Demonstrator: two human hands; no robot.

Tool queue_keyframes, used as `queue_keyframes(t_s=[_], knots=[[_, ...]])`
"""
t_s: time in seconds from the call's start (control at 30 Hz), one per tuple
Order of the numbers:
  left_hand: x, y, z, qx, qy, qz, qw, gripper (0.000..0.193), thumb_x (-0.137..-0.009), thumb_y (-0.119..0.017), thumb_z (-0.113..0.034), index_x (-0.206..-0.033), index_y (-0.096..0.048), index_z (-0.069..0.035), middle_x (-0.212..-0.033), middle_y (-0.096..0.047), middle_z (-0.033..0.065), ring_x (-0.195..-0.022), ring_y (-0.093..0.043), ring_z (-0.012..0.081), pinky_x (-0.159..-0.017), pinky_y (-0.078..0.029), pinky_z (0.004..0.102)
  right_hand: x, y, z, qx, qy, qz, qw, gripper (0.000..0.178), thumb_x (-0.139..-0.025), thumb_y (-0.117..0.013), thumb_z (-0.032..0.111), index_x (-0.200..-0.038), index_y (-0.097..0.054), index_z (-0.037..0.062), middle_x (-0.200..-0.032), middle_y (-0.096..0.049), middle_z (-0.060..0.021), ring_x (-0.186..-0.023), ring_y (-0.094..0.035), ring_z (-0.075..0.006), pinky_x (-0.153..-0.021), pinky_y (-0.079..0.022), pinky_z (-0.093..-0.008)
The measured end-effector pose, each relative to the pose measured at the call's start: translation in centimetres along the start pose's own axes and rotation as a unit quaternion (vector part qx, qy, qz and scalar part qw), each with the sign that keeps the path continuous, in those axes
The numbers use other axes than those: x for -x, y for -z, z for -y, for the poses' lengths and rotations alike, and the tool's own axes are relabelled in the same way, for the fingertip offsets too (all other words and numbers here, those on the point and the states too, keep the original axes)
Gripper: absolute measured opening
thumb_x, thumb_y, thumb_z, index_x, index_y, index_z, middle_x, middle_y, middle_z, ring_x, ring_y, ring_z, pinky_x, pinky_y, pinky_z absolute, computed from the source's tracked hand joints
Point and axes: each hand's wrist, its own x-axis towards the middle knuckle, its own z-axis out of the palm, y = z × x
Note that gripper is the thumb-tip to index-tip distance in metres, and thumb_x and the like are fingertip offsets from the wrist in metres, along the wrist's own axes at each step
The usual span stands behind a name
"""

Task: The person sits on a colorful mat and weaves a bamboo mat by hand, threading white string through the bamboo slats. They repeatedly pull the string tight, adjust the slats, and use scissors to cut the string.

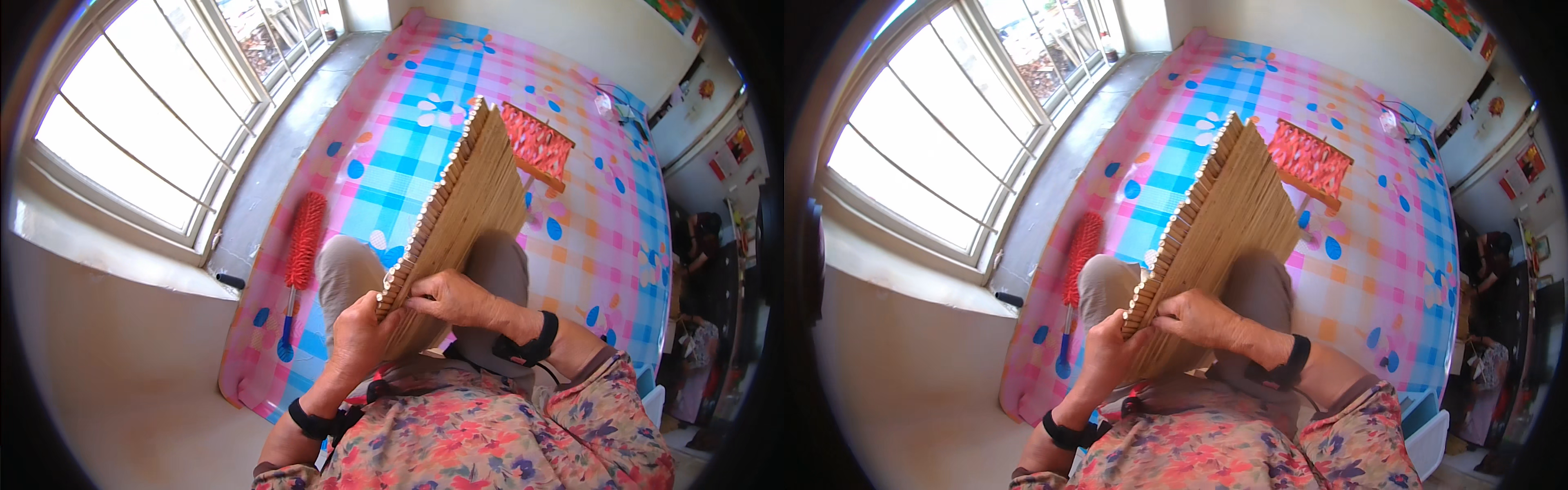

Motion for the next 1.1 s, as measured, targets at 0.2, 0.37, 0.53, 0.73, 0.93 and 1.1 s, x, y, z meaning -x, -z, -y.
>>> queue_keyframes(t_s=[0.2,0.37,0.53,0.73,0.93,1.1], knots=[[-0.4,-2.6,-1.4,-0.110,-0.022,0.030,0.993,0.029,-0.085,-0.069,-0.026,-0.085,-0.054,-0.001,-0.084,-0.063,0.0205,-0.078,-0.063,0.0417,-0.066,-0.050,0.0497,3.3,-0.5,-2.8,0.113,0.011,-0.067,0.991,0.022,-0.088,-0.058,0.024,-0.080,-0.061,0.0046,-0.078,-0.064,-0.0159,-0.078,-0.064,-0.0386,-0.068,-0.052,-0.0473],[-1.0,-3.4,-1.4,-0.117,-0.005,0.038,0.992,0.029,-0.084,-0.070,-0.025,-0.084,-0.054,-0.001,-0.083,-0.063,0.0199,-0.078,-0.064,0.0413,-0.066,-0.051,0.0489,5.9,-0.9,-3.0,0.142,0.012,-0.040,0.989,0.021,-0.088,-0.058,0.021,-0.076,-0.057,0.0038,-0.077,-0.063,-0.0169,-0.075,-0.063,-0.0384,-0.066,-0.052,-0.0476],[-2.0,-3.4,-1.6,-0.110,-0.056,0.064,0.990,0.027,-0.085,-0.069,-0.025,-0.086,-0.054,-0.001,-0.082,-0.063,0.0181,-0.078,-0.064,0.0401,-0.066,-0.051,0.0481,11.1,4.2,0.3,0.192,-0.039,-0.051,0.979,0.024,-0.090,-0.062,0.025,-0.076,-0.055,0.0059,-0.077,-0.061,-0.0159,-0.074,-0.063,-0.0349,-0.063,-0.051,-0.0455],[-2.8,-4.6,-2.2,-0.163,-0.077,0.102,0.978,0.027,-0.086,-0.068,-0.025,-0.090,-0.054,-0.003,-0.085,-0.064,0.0172,-0.077,-0.065,0.0390,-0.065,-0.051,0.0486,7.2,2.9,-1.9,0.238,-0.006,-0.127,0.963,0.024,-0.089,-0.064,0.028,-0.083,-0.057,0.0060,-0.081,-0.062,-0.0139,-0.077,-0.065,-0.0330,-0.065,-0.053,-0.0429],[-3.1,-4.9,-1.9,-0.174,-0.085,0.101,0.976,0.028,-0.085,-0.068,-0.027,-0.089,-0.055,-0.003,-0.083,-0.064,0.0176,-0.075,-0.065,0.0398,-0.065,-0.051,0.0495,4.6,-0.4,-4.7,0.263,-0.005,-0.127,0.956,0.015,-0.089,-0.060,0.020,-0.084,-0.061,0.0060,-0.082,-0.065,-0.0138,-0.077,-0.066,-0.0331,-0.066,-0.055,-0.0433],[-3.5,-4.7,-1.7,-0.174,-0.077,0.097,0.977,0.027,-0.084,-0.068,-0.026,-0.087,-0.055,-0.002,-0.083,-0.065,0.0188,-0.078,-0.064,0.0406,-0.066,-0.051,0.0491,4.1,-0.5,-4.7,0.253,0.023,-0.164,0.953,0.013,-0.087,-0.059,0.018,-0.081,-0.061,0.0067,-0.077,-0.065,-0.0135,-0.073,-0.066,-0.0332,-0.063,-0.054,-0.0442]])
